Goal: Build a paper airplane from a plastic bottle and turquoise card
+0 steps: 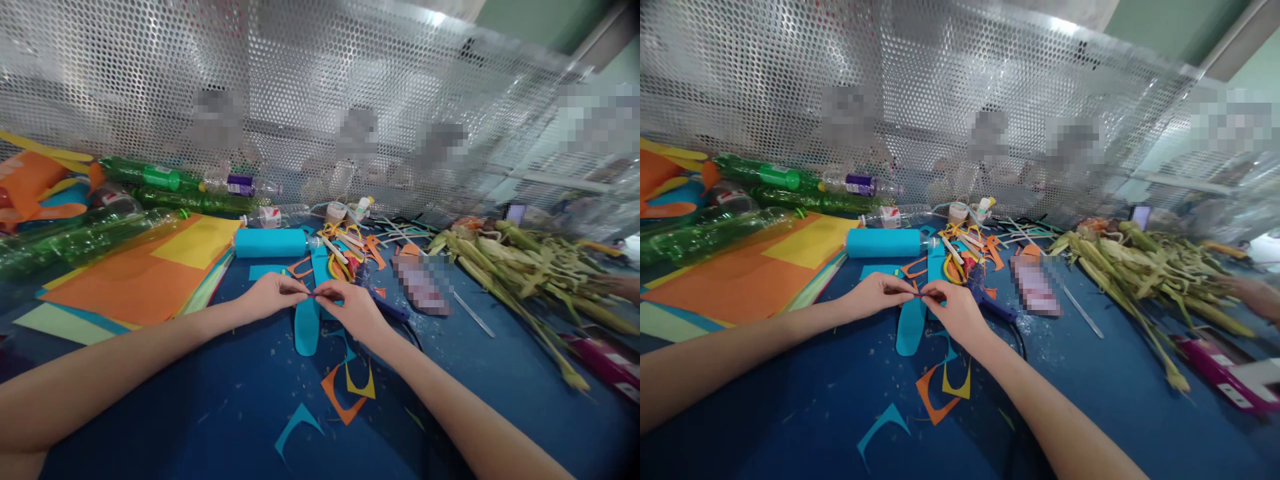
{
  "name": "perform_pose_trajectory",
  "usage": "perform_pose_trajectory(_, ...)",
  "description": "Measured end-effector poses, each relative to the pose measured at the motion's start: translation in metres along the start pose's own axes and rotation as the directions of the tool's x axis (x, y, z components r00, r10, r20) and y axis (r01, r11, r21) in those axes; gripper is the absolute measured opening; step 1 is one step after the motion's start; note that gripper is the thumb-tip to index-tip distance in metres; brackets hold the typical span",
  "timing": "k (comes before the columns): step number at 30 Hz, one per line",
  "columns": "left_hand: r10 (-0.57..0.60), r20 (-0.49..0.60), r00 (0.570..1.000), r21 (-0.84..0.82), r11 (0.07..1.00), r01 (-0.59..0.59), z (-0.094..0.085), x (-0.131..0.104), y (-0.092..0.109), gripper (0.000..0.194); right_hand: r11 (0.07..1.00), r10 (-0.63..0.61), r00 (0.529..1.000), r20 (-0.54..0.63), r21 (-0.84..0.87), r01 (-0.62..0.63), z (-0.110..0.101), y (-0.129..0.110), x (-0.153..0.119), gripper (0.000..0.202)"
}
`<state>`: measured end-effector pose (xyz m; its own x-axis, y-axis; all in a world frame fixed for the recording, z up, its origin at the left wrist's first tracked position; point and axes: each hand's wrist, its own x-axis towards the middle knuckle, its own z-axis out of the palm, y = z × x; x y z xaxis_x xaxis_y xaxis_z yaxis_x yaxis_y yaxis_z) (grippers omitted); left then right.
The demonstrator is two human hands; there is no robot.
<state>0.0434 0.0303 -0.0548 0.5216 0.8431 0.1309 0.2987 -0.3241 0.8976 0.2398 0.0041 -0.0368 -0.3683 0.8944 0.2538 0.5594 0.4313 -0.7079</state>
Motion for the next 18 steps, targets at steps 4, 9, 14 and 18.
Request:
perform_pose_trajectory(4,-0.007,-0.004,1.000,0.038,0.999,0.008,-0.001,-0.010,0.005,0.020,0.999,0.006,0.999,0.043,0.034,-0.007,-0.001,-0.007,-0.001,0.013)
perform_pose_trajectory(9,0.018,-0.064,0.998,0.081,0.997,-0.012,0.000,-0.027,0.008,0.021,0.998,0.016,0.998,0.066,0.066,-0.020,0.001,-0.013,-0.003,0.011)
perform_pose_trajectory(14,0.033,-0.083,0.996,0.078,0.997,-0.026,-0.001,-0.031,0.006,0.020,0.997,-0.001,0.998,0.056,0.071,-0.003,0.004,-0.011,-0.003,0.012)
perform_pose_trajectory(18,0.035,-0.077,0.996,0.025,0.999,-0.033,-0.001,-0.029,0.003,0.019,0.996,0.008,0.999,0.037,0.091,-0.012,0.009,-0.007,-0.003,0.014)
